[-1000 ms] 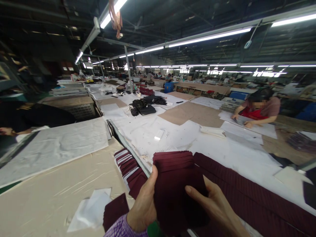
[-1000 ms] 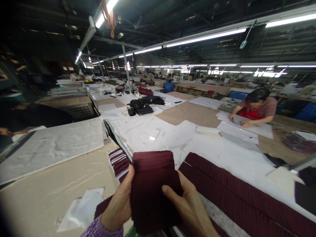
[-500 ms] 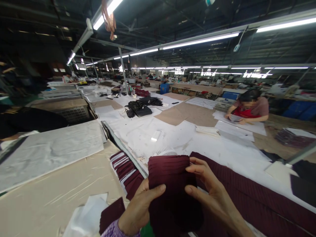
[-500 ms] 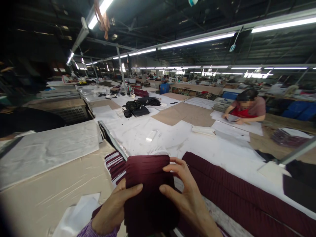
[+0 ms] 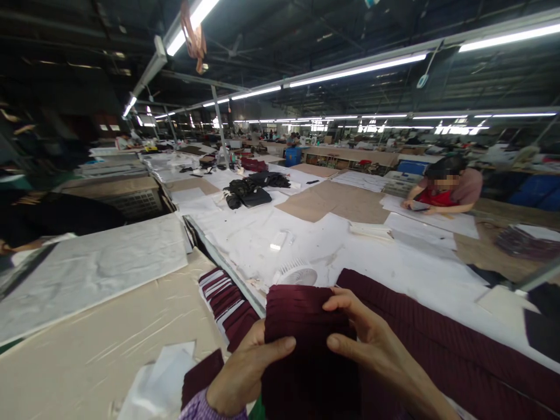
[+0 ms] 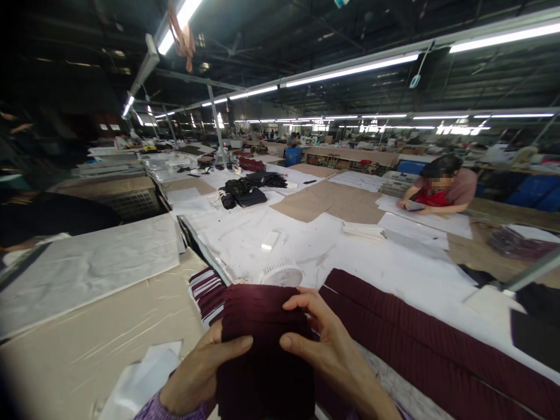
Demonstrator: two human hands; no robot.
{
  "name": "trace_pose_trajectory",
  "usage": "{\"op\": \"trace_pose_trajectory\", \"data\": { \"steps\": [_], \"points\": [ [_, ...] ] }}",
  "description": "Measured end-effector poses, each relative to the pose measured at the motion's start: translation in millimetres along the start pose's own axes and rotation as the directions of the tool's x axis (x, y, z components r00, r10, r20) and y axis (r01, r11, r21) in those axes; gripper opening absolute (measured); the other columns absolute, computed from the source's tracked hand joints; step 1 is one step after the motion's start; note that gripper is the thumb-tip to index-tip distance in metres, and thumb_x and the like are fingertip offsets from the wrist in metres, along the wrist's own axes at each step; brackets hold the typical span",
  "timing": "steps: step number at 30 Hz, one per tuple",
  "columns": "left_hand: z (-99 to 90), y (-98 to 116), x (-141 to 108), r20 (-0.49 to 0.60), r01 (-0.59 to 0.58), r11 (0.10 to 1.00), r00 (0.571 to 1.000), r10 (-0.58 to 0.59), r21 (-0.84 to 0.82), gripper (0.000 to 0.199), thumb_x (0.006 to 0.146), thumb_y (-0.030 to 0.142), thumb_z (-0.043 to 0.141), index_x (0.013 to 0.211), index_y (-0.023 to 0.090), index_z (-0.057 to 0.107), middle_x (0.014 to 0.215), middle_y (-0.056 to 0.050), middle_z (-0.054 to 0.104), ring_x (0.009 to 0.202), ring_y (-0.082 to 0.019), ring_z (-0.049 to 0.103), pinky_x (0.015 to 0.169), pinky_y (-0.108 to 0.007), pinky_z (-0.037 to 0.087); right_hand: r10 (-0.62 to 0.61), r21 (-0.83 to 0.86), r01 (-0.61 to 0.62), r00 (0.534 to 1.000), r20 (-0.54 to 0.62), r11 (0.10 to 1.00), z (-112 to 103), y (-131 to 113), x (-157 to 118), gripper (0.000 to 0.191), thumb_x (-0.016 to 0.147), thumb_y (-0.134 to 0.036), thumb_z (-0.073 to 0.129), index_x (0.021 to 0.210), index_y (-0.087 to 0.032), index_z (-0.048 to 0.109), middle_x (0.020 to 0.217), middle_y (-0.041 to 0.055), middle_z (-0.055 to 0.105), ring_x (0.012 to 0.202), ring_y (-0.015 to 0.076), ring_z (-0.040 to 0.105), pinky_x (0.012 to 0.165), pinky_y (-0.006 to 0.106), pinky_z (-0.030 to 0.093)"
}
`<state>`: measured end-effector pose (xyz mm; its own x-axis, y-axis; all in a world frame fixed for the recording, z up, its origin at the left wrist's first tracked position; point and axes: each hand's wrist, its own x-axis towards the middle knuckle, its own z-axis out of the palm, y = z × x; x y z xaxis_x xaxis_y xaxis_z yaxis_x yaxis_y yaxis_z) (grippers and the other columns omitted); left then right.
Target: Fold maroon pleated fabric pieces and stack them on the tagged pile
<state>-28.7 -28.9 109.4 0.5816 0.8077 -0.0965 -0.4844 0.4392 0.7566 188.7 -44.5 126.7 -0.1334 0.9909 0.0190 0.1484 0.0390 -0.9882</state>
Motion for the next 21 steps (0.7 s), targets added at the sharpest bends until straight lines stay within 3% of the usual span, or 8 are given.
{"op": "trace_pose_trajectory", "data": {
  "steps": [3, 6, 9, 12, 15, 21],
  "points": [
    [0.1, 0, 0, -0.074, -0.026, 1.0, 0.997, 0.027, 0.007, 0.031, 0.078, 0.019, 0.074, 0.109, 0.02, 0.074, 0.101, -0.008, 0.074, 0.097, -0.023, 0.069, 0.094, -0.034, 0.051, -0.029, 0.081, 0.026, 0.999, 0.039, 0.996, 3, -3, -2, 0.039, 0.076, -0.049, 0.076, 0.103, -0.025, 0.062, 0.135, 0.0074, 0.047, 0.121, 0.0249, 0.049, 0.1, 0.037, 0.043],
    [1.8, 1, 1, -0.191, -0.072, 0.997, 0.979, 0.072, 0.004, 0.027, 0.073, 0.023, 0.078, 0.1, 0.017, 0.076, 0.098, -0.01, 0.075, 0.093, -0.024, 0.07, 0.087, -0.032, 0.054, -0.008, 0.163, -0.003, 0.998, 0.064, 0.987, 12, -5, -8, 0.03, 0.083, -0.048, 0.068, 0.09, -0.019, 0.064, 0.129, 0.0089, 0.053, 0.108, 0.0223, 0.057, 0.087, 0.03, 0.049],
    [4.3, 3, 3, -0.252, -0.11, 0.994, 0.962, 0.103, -0.014, 0.031, 0.069, 0.024, 0.082, 0.098, 0.017, 0.076, 0.098, -0.009, 0.075, 0.091, -0.023, 0.07, 0.084, -0.029, 0.054, 0.085, 0.211, -0.072, 0.995, -0.055, 0.975, 25, -6, -15, 0.037, 0.081, -0.054, 0.068, 0.081, -0.017, 0.065, 0.098, 0.0065, 0.064, 0.092, 0.021, 0.06, 0.079, 0.028, 0.049],
    [5.3, 3, 4, -0.245, -0.124, 0.992, 0.963, 0.116, -0.019, 0.03, 0.069, 0.023, 0.082, 0.098, 0.017, 0.076, 0.099, -0.009, 0.075, 0.092, -0.023, 0.07, 0.086, -0.029, 0.054, 0.206, 0.255, -0.155, 0.961, -0.186, 0.954, 34, -7, -19, 0.044, 0.073, -0.058, 0.074, 0.078, -0.015, 0.068, 0.074, 0.0033, 0.062, 0.075, 0.0183, 0.058, 0.068, 0.026, 0.049],
    [4.6, 1, 3, -0.221, -0.128, 0.992, 0.968, 0.12, -0.023, 0.027, 0.072, 0.021, 0.079, 0.099, 0.018, 0.076, 0.1, -0.008, 0.075, 0.094, -0.022, 0.07, 0.087, -0.029, 0.054, 0.239, 0.263, -0.178, 0.945, -0.223, 0.948, 38, -11, -21, 0.046, 0.069, -0.058, 0.077, 0.079, -0.014, 0.07, 0.076, 0.0044, 0.064, 0.069, 0.0163, 0.056, 0.061, 0.024, 0.046],
    [1.8, -3, 3, -0.157, -0.129, 0.991, 0.98, 0.122, -0.034, 0.028, 0.075, 0.02, 0.077, 0.103, 0.02, 0.075, 0.103, -0.008, 0.074, 0.097, -0.023, 0.069, 0.085, -0.029, 0.055, 0.195, 0.266, -0.124, 0.946, -0.258, 0.956, 40, -11, -20, 0.043, 0.07, -0.057, 0.076, 0.075, -0.015, 0.07, 0.078, 0.0041, 0.062, 0.073, 0.0157, 0.053, 0.063, 0.022, 0.044]
  ]
}}
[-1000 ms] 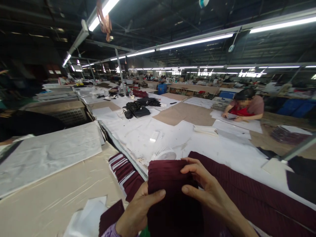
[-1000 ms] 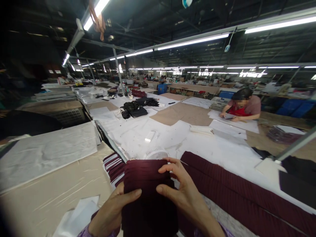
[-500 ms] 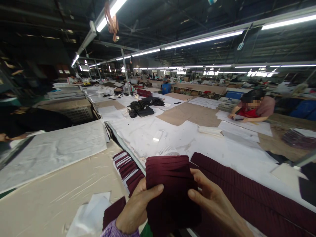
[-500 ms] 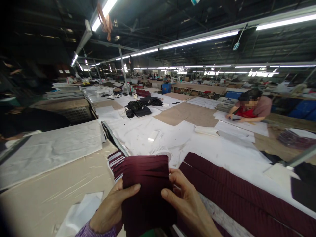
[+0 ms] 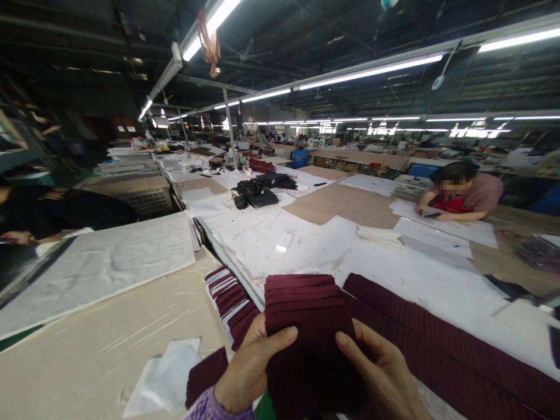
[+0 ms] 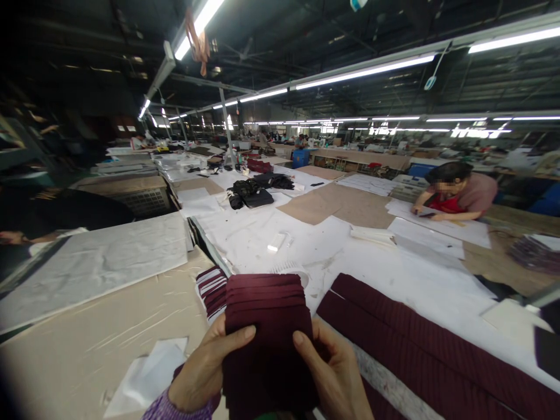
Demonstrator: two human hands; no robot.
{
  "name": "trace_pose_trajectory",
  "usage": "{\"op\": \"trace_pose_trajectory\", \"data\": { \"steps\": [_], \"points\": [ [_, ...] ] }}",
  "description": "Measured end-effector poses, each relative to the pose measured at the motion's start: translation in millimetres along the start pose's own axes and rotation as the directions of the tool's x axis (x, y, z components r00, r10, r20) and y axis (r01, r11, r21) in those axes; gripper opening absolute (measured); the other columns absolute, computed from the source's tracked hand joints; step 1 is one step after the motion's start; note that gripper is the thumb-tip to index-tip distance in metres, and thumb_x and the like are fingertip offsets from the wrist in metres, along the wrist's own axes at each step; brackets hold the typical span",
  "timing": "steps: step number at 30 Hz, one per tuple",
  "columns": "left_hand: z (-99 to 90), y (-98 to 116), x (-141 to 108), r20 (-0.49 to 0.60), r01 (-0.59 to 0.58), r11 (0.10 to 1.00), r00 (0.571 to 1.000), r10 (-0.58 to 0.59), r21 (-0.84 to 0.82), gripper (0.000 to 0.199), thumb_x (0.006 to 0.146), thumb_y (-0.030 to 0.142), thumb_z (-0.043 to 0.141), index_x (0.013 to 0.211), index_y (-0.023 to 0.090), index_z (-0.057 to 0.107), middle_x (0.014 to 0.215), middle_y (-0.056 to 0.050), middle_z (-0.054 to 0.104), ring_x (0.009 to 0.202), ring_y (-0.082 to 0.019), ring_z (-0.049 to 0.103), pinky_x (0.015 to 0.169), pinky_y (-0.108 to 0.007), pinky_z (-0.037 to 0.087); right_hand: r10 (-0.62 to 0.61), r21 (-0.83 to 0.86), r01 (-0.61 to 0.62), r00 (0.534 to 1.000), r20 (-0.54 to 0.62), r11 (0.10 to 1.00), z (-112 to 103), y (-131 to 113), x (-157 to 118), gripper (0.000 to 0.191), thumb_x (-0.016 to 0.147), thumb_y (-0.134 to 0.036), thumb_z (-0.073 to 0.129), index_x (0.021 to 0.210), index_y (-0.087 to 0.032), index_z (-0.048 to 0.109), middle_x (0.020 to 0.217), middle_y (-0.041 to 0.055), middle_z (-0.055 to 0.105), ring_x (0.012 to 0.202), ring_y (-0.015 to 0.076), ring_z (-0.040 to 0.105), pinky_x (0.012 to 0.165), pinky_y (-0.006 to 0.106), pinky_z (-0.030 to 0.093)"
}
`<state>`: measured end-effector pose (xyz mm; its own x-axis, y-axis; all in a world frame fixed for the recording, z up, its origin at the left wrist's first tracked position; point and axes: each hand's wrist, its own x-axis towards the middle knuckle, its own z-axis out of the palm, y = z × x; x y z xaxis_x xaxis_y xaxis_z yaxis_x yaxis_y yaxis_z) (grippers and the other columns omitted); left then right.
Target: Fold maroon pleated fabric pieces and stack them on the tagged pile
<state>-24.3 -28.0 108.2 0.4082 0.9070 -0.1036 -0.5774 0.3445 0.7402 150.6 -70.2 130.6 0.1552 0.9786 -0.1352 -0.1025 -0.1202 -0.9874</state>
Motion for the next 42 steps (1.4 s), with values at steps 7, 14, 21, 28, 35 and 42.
{"op": "trace_pose_trajectory", "data": {
  "steps": [7, 14, 21, 28, 35, 42],
  "points": [
    [1.2, 1, 4, -0.134, 0.02, 0.999, 0.991, -0.025, -0.037, 0.027, 0.073, 0.022, 0.079, 0.099, 0.016, 0.074, 0.096, -0.01, 0.075, 0.094, -0.024, 0.07, 0.088, -0.032, 0.054, 0.013, 0.016, -0.013, 1.0, -0.023, 1.0, 2, 12, 5, 0.048, 0.067, -0.061, 0.078, 0.071, -0.014, 0.066, 0.075, 0.0026, 0.059, 0.072, 0.0135, 0.05, 0.064, 0.02, 0.043],
    [0.1, 4, 6, -0.131, 0.001, 1.0, 0.991, -0.001, -0.006, 0.033, 0.071, 0.023, 0.08, 0.102, 0.015, 0.073, 0.099, -0.01, 0.075, 0.086, -0.022, 0.071, 0.081, -0.03, 0.056, 0.031, -0.004, -0.031, 0.999, -0.043, 1.0, 3, 9, 7, 0.05, 0.066, -0.062, 0.077, 0.069, -0.013, 0.064, 0.07, 0.0029, 0.059, 0.067, 0.014, 0.051, 0.059, 0.022, 0.043],
    [-1.5, 7, 8, -0.108, 0.017, 1.0, 0.994, -0.018, -0.014, 0.025, 0.073, 0.023, 0.079, 0.097, 0.017, 0.075, 0.091, -0.009, 0.075, 0.088, -0.022, 0.071, 0.08, -0.029, 0.056, 0.011, -0.059, -0.012, 1.0, -0.008, 0.998, 1, 14, 9, 0.046, 0.072, -0.059, 0.075, 0.067, -0.015, 0.06, 0.072, 0.0026, 0.058, 0.068, 0.0147, 0.052, 0.062, 0.024, 0.046],
    [-7.0, 6, 7, 0.029, 0.063, 0.998, 0.998, -0.063, 0.022, 0.025, 0.078, 0.019, 0.074, 0.103, 0.019, 0.075, 0.096, -0.008, 0.075, 0.091, -0.021, 0.07, 0.089, -0.031, 0.053, -0.363, -0.183, 0.367, 0.93, 0.053, 0.912, -18, 17, 31, 0.039, 0.078, -0.045, 0.075, 0.113, -0.03, 0.063, 0.132, 0.0041, 0.051, 0.123, 0.021, 0.05, 0.097, 0.027, 0.046],
    [-9.2, 10, 6, 0.053, 0.067, 0.997, 0.996, -0.069, 0.048, 0.026, 0.078, 0.02, 0.074, 0.105, 0.02, 0.075, 0.097, -0.008, 0.075, 0.092, -0.022, 0.07, 0.093, -0.033, 0.052, -0.091, 0.1, 0.071, 0.975, 0.204, 0.992, -8, 8, 25, 0.045, 0.074, -0.045, 0.079, 0.111, -0.024, 0.064, 0.122, 0.0081, 0.062, 0.11, 0.0238, 0.06, 0.093, 0.034, 0.051],
    [-8.1, 7, 9, -0.069, 0.005, 1.0, 0.998, -0.005, 0.0, 0.025, 0.073, 0.022, 0.079, 0.098, 0.017, 0.076, 0.093, -0.008, 0.075, 0.09, -0.022, 0.07, 0.088, -0.033, 0.054, 0.067, 0.139, -0.084, 0.99, 0.122, 0.987, 9, 14, 10, 0.049, 0.073, -0.049, 0.079, 0.112, -0.023, 0.069, 0.113, 0.0075, 0.069, 0.102, 0.0242, 0.064, 0.094, 0.036, 0.052]
  ]
}}
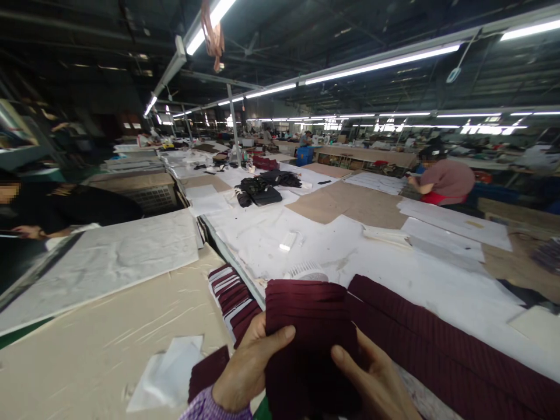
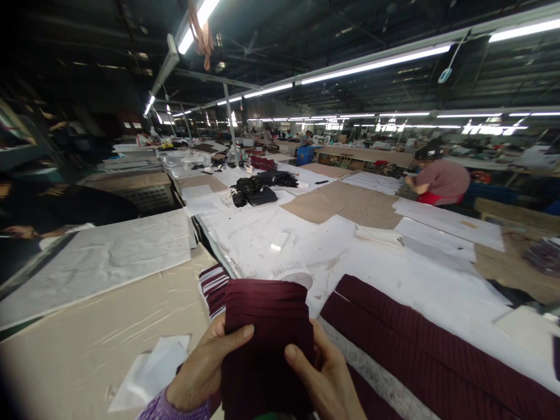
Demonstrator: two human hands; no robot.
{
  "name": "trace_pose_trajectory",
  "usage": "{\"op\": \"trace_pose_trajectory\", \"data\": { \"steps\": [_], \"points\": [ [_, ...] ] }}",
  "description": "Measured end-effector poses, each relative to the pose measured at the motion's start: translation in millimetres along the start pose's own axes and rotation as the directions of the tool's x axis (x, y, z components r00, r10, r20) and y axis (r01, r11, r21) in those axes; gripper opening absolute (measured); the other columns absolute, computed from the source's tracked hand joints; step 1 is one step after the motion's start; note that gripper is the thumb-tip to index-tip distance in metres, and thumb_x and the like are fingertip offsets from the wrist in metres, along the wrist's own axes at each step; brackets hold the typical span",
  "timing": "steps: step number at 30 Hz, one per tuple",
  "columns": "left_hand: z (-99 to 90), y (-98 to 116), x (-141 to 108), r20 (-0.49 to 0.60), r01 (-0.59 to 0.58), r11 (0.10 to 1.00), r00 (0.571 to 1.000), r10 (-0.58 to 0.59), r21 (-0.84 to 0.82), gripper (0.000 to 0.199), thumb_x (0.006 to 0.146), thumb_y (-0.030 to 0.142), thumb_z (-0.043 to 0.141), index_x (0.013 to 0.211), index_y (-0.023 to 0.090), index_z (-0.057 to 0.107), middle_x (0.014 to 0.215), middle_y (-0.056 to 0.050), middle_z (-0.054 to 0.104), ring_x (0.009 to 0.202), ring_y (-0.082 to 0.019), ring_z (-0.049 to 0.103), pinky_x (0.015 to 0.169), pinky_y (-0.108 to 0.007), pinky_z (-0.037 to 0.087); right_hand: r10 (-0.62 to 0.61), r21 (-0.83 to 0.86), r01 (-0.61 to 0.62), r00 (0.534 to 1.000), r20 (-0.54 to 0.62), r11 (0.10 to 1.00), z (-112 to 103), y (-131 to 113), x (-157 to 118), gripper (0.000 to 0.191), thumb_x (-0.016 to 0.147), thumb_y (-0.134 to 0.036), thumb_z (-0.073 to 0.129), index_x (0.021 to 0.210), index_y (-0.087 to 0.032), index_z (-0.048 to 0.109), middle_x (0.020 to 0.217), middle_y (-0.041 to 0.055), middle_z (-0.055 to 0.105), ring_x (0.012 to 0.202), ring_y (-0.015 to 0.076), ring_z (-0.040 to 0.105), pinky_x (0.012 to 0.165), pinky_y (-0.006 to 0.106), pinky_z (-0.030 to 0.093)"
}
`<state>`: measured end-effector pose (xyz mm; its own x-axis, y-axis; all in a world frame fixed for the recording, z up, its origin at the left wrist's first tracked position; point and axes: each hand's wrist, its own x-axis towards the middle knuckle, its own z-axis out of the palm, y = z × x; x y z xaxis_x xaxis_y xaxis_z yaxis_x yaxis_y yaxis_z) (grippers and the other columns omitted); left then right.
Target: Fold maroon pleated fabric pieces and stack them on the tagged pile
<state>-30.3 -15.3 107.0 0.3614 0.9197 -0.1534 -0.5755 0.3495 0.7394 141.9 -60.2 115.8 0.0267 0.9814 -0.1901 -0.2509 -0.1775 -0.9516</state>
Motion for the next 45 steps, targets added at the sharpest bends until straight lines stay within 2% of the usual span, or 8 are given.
{"op": "trace_pose_trajectory", "data": {
  "steps": [4, 8, 15, 29, 33, 37, 42, 45],
  "points": [
    [2.8, 1, 0, 0.01, -0.009, 1.0, 1.0, 0.009, -0.004, 0.023, 0.071, 0.022, 0.081, 0.094, 0.019, 0.077, 0.093, -0.006, 0.076, 0.085, -0.02, 0.071, 0.083, -0.03, 0.055, 0.004, -0.063, -0.006, 1.0, -0.018, 0.998, -3, -2, 0, 0.045, 0.072, -0.051, 0.078, 0.102, -0.018, 0.074, 0.1, 0.0095, 0.072, 0.097, 0.0288, 0.066, 0.088, 0.04, 0.055],
    [2.8, 5, -2, -0.026, -0.041, 0.999, 0.999, 0.041, -0.006, 0.027, 0.074, 0.029, 0.08, 0.098, 0.018, 0.076, 0.098, -0.007, 0.075, 0.093, -0.021, 0.07, 0.094, -0.033, 0.052, -0.019, -0.148, 0.008, 0.997, -0.075, 0.989, -3, -5, -1, 0.048, 0.071, -0.054, 0.078, 0.101, -0.017, 0.074, 0.098, 0.0098, 0.073, 0.096, 0.0296, 0.066, 0.083, 0.038, 0.057],
    [-2.8, 6, 0, 0.111, 0.04, 0.972, 0.994, -0.015, -0.231, 0.051, 0.096, 0.048, 0.046, 0.128, 0.012, 0.064, 0.123, -0.012, 0.067, 0.123, -0.026, 0.057, 0.111, -0.039, 0.04, -0.019, -0.189, -0.001, 0.995, -0.1, 0.982, -2, -6, -5, 0.051, 0.067, -0.057, 0.079, 0.098, -0.018, 0.075, 0.092, 0.008, 0.073, 0.09, 0.0287, 0.067, 0.077, 0.034, 0.058],
    [-3.1, 7, -1, 0.072, 0.084, 0.953, 0.995, -0.066, -0.29, 0.044, 0.09, 0.047, 0.057, 0.118, 0.016, 0.07, 0.114, -0.011, 0.072, 0.12, -0.029, 0.059, 0.113, -0.042, 0.037, 0.01, -0.165, -0.011, 1.0, -0.008, 0.986, -12, -1, -7, 0.045, 0.069, -0.053, 0.08, 0.102, -0.023, 0.075, 0.1, 0.0064, 0.073, 0.095, 0.0274, 0.067, 0.083, 0.033, 0.055],
    [-7.4, 2, -7, 0.054, 0.034, 0.971, 0.998, -0.022, -0.238, 0.042, 0.084, 0.051, 0.064, 0.109, 0.019, 0.074, 0.114, -0.009, 0.072, 0.117, -0.028, 0.061, 0.111, -0.039, 0.039, 0.019, -0.151, -0.021, 1.0, -0.019, 0.988, -10, -3, -8, 0.044, 0.072, -0.054, 0.078, 0.101, -0.021, 0.074, 0.099, 0.007, 0.072, 0.097, 0.0278, 0.065, 0.077, 0.031, 0.055],
    [-9.7, -7, -13, 0.099, -0.082, 0.993, 0.991, 0.091, -0.089, 0.044, 0.066, 0.03, 0.085, 0.108, 0.023, 0.074, 0.111, -0.007, 0.073, 0.11, -0.026, 0.065, 0.106, -0.038, 0.044, 0.026, -0.12, -0.03, 0.999, -0.035, 0.992, -3, -9, -9, 0.047, 0.07, -0.057, 0.078, 0.097, -0.02, 0.073, 0.094, 0.0059, 0.072, 0.094, 0.0253, 0.065, 0.079, 0.031, 0.054],
    [-9.5, -11, -10, 0.028, -0.015, 1.0, 1.0, 0.015, -0.012, 0.02, 0.075, 0.023, 0.078, 0.095, 0.022, 0.076, 0.096, -0.005, 0.075, 0.1, -0.023, 0.069, 0.095, -0.034, 0.051, 0.009, -0.142, -0.006, 1.0, 0.027, 0.99, -5, -7, -8, 0.044, 0.071, -0.057, 0.077, 0.092, -0.019, 0.069, 0.091, 0.0055, 0.069, 0.091, 0.0227, 0.064, 0.082, 0.03, 0.052],
    [-12.9, -8, -9, 0.055, -0.027, 0.999, 0.998, 0.025, 0.045, 0.024, 0.076, 0.024, 0.077, 0.1, 0.021, 0.076, 0.098, -0.006, 0.075, 0.099, -0.023, 0.068, 0.091, -0.032, 0.053, -0.153, -0.161, 0.162, 0.986, 0.065, 0.974, -13, -6, -3, 0.04, 0.076, -0.052, 0.076, 0.103, -0.025, 0.065, 0.109, 0.0045, 0.066, 0.097, 0.0193, 0.062, 0.083, 0.027, 0.052]
  ]
}}
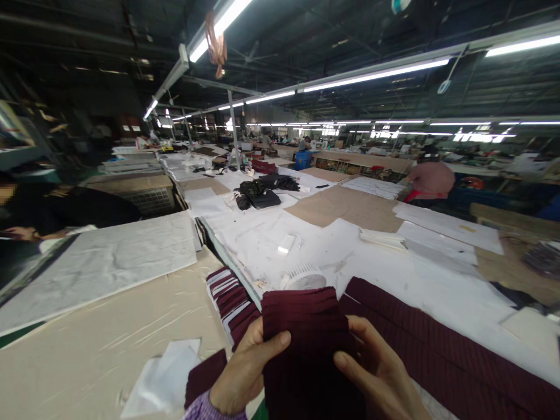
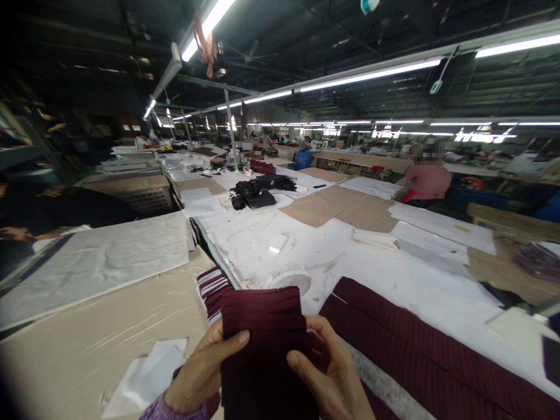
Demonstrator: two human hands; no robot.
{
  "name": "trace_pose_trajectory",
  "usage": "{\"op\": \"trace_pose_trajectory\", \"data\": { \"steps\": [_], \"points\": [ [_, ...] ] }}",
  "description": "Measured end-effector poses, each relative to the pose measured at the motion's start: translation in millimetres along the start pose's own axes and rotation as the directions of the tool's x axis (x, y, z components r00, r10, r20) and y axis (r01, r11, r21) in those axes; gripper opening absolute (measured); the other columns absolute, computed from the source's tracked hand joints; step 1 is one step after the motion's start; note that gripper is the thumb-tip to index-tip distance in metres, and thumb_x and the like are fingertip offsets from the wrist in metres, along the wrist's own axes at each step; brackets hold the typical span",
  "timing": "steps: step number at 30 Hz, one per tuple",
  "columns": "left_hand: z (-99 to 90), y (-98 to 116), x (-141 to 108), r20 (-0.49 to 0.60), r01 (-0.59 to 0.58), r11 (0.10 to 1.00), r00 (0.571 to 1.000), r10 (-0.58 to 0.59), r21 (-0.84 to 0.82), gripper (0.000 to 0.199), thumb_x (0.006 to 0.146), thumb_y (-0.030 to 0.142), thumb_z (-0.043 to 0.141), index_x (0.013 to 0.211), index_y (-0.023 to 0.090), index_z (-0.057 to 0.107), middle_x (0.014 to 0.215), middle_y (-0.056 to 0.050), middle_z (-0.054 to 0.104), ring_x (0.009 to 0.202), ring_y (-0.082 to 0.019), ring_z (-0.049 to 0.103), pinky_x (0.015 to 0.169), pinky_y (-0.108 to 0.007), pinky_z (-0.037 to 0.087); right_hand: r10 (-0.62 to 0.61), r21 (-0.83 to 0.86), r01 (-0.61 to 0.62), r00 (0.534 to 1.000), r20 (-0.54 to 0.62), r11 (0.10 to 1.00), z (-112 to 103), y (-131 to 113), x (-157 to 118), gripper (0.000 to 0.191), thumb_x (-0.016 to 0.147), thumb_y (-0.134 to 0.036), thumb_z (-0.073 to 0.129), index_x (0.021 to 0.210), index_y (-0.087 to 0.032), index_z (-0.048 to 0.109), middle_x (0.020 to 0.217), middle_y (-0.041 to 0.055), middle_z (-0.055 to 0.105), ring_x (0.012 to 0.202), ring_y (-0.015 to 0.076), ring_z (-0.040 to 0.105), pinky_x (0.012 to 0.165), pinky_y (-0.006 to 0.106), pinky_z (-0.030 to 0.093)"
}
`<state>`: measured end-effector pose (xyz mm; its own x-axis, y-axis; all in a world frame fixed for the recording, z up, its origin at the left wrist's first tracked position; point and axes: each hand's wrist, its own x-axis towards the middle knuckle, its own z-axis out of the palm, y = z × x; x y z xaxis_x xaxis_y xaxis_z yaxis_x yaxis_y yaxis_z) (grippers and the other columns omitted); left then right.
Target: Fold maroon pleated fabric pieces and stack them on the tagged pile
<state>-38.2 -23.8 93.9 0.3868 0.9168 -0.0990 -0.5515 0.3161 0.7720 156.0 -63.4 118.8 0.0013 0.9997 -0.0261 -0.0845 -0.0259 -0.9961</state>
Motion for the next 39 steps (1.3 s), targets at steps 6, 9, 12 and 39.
{"op": "trace_pose_trajectory", "data": {
  "steps": [6, 9, 12, 39],
  "points": [
    [-2.7, 11, -2, 0.243, 0.058, 0.979, 0.964, -0.106, 0.196, 0.034, 0.084, 0.028, 0.069, 0.118, 0.024, 0.071, 0.109, -0.007, 0.073, 0.104, -0.023, 0.066, 0.093, -0.034, 0.052, -0.394, -0.434, 0.42, 0.906, 0.154, 0.797, -14, -12, 12, 0.031, 0.081, -0.042, 0.074, 0.111, -0.038, 0.063, 0.139, 0.0007, 0.045, 0.132, 0.0197, 0.044, 0.102, 0.028, 0.044],
    [-2.6, 15, -2, 0.287, 0.061, 0.95, 0.945, -0.154, 0.307, 0.036, 0.086, 0.03, 0.068, 0.122, 0.025, 0.069, 0.115, -0.008, 0.07, 0.109, -0.024, 0.064, 0.099, -0.036, 0.048, -0.404, -0.479, 0.441, 0.896, 0.184, 0.759, -12, -19, 17, 0.026, 0.079, -0.045, 0.075, 0.102, -0.034, 0.067, 0.133, 0.0032, 0.049, 0.126, 0.0207, 0.05, 0.098, 0.029, 0.047],
    [-5.0, 15, -2, 0.276, 0.046, 0.941, 0.95, -0.145, 0.337, 0.037, 0.086, 0.03, 0.068, 0.123, 0.025, 0.068, 0.117, -0.007, 0.07, 0.109, -0.023, 0.063, 0.102, -0.036, 0.046, -0.353, -0.471, 0.395, 0.918, 0.18, 0.789, -10, -21, 20, 0.026, 0.077, -0.046, 0.075, 0.096, -0.03, 0.068, 0.13, 0.0056, 0.051, 0.122, 0.0228, 0.053, 0.097, 0.033, 0.048],
    [17.9, 31, 20, -0.009, -0.019, 0.998, 1.0, 0.019, -0.067, 0.036, 0.088, 0.042, 0.061, 0.11, 0.016, 0.074, 0.111, -0.011, 0.072, 0.109, -0.026, 0.065, 0.098, -0.034, 0.05, -0.034, -0.114, 0.014, 0.983, -0.178, 0.993, 9, 12, 2, 0.036, 0.079, -0.054, 0.069, 0.078, -0.019, 0.068, 0.072, 0.0004, 0.057, 0.077, 0.0154, 0.054, 0.063, 0.02, 0.043]
  ]
}}
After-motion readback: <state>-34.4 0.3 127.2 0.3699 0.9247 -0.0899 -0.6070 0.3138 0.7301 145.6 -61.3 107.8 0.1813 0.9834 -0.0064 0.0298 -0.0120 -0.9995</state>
